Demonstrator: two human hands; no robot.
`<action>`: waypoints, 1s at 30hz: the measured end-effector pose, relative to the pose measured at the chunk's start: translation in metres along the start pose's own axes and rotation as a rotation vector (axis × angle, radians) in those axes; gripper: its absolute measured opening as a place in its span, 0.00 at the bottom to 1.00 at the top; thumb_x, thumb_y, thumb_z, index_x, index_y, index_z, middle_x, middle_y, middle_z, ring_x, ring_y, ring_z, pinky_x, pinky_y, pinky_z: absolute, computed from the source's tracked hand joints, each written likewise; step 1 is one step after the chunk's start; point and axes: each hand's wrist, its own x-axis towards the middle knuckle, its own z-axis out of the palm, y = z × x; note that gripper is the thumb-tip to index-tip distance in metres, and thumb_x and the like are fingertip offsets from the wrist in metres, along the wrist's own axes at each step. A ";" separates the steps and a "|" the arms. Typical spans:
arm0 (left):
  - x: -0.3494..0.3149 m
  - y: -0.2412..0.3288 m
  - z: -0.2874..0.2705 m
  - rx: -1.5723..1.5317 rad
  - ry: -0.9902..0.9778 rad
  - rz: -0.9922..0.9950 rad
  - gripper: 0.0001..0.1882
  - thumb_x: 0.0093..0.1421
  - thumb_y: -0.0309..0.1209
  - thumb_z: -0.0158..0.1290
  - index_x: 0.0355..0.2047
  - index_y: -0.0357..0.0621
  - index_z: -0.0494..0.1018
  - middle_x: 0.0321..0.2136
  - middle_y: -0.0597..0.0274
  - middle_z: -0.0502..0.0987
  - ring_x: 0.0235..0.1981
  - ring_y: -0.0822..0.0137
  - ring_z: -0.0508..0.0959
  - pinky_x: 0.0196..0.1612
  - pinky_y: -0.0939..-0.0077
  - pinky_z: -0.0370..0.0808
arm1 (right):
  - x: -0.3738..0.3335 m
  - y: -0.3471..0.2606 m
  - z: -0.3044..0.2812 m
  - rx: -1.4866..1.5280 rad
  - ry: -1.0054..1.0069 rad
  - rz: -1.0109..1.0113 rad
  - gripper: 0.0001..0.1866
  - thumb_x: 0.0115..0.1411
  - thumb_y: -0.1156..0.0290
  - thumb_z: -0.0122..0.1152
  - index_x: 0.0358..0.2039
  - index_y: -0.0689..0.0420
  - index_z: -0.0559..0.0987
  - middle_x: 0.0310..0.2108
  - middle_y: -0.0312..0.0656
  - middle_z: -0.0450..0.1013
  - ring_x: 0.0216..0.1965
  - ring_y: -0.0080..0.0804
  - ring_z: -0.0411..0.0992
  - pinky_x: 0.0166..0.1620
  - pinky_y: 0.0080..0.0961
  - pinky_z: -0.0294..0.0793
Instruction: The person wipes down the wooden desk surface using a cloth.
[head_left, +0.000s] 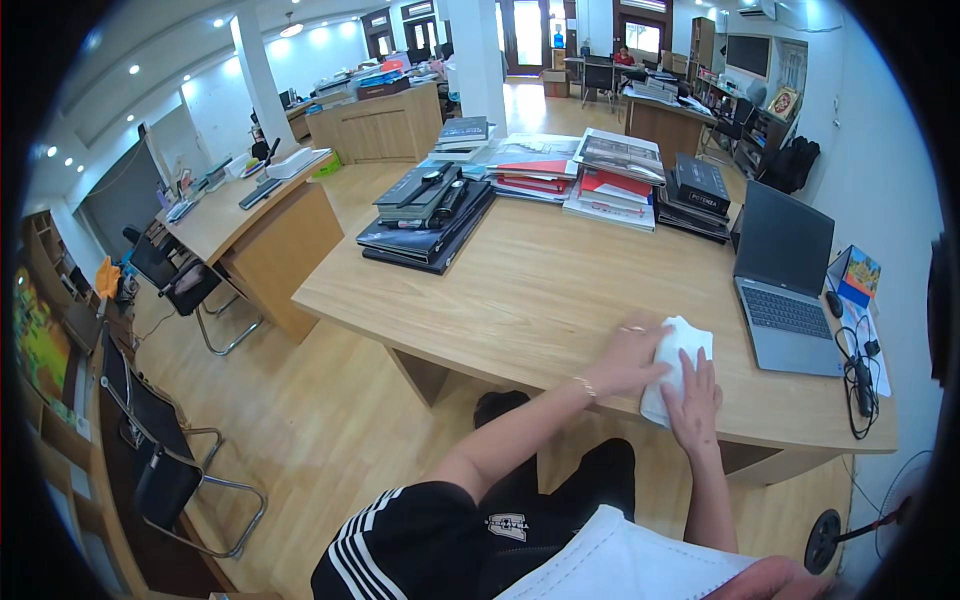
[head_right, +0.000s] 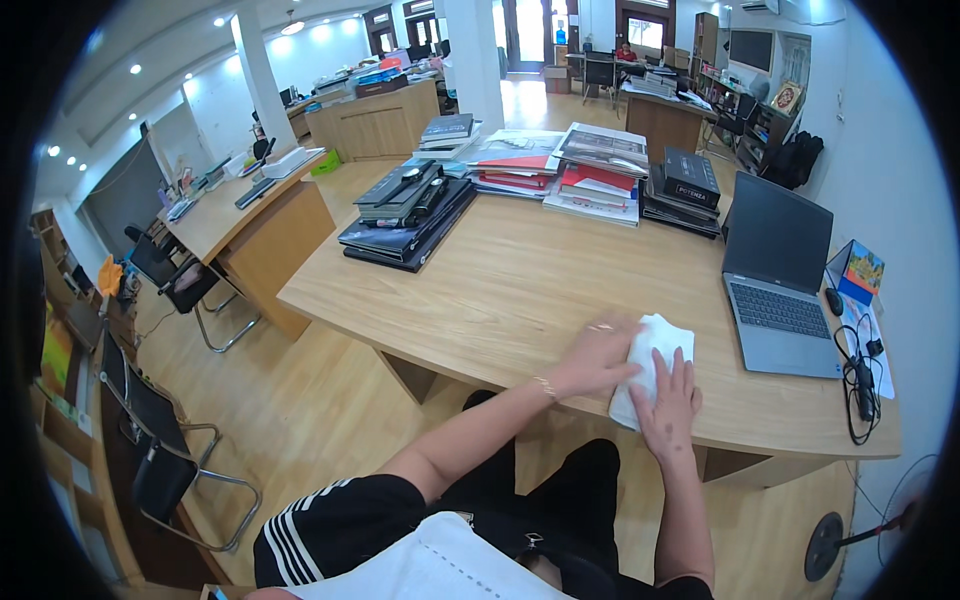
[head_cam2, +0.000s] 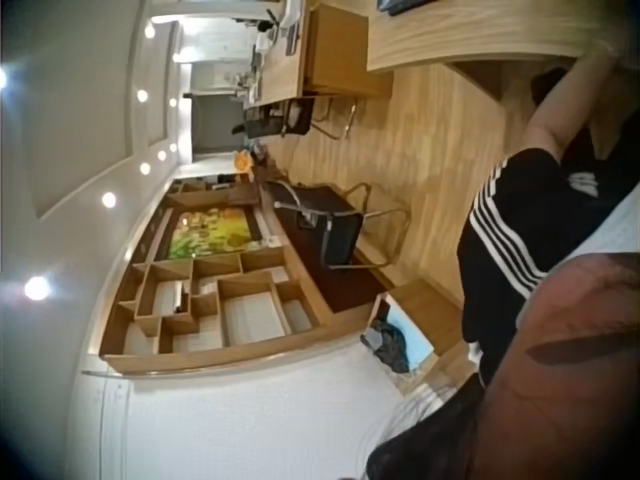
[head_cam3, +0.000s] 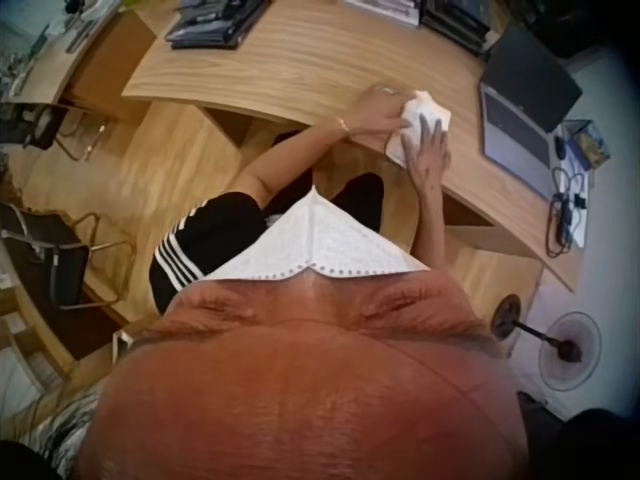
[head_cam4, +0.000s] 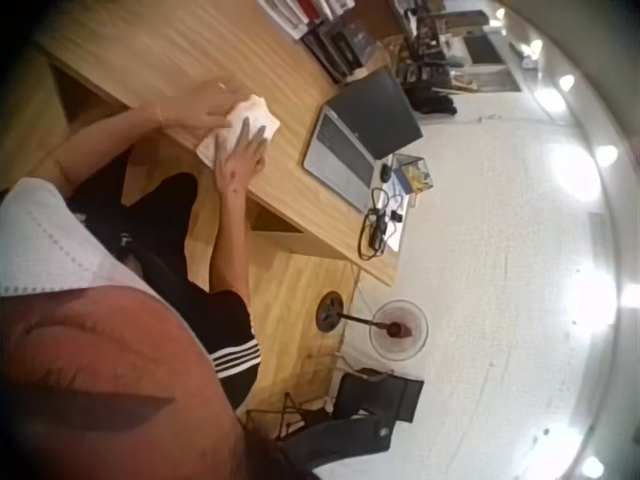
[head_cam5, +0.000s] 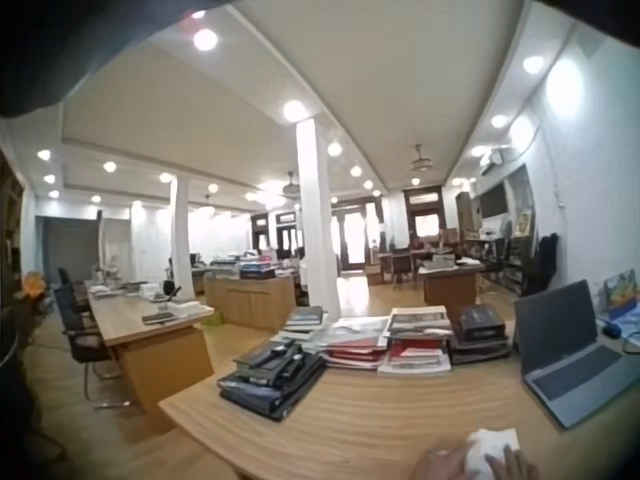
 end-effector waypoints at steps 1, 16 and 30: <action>-0.013 -0.008 -0.020 0.127 0.034 -0.017 0.33 0.58 0.47 0.56 0.60 0.43 0.66 0.59 0.38 0.66 0.62 0.37 0.62 0.65 0.50 0.56 | 0.005 -0.009 0.000 -0.135 -0.127 0.020 0.40 0.62 0.44 0.51 0.66 0.58 0.61 0.68 0.59 0.52 0.68 0.59 0.50 0.67 0.56 0.43; -0.116 -0.108 -0.158 0.670 0.169 -0.590 0.28 0.61 0.48 0.50 0.55 0.42 0.70 0.58 0.44 0.68 0.61 0.39 0.63 0.63 0.43 0.56 | 0.129 -0.095 0.090 -0.001 -0.254 -0.210 0.34 0.59 0.44 0.54 0.61 0.50 0.67 0.61 0.53 0.61 0.64 0.47 0.57 0.64 0.58 0.46; -0.115 -0.114 -0.159 0.688 0.123 -0.633 0.30 0.61 0.47 0.49 0.57 0.40 0.67 0.60 0.46 0.66 0.63 0.41 0.61 0.65 0.45 0.54 | 0.177 -0.224 0.174 -0.045 -0.225 -0.458 0.26 0.66 0.50 0.44 0.64 0.35 0.66 0.69 0.34 0.55 0.69 0.43 0.51 0.61 0.71 0.47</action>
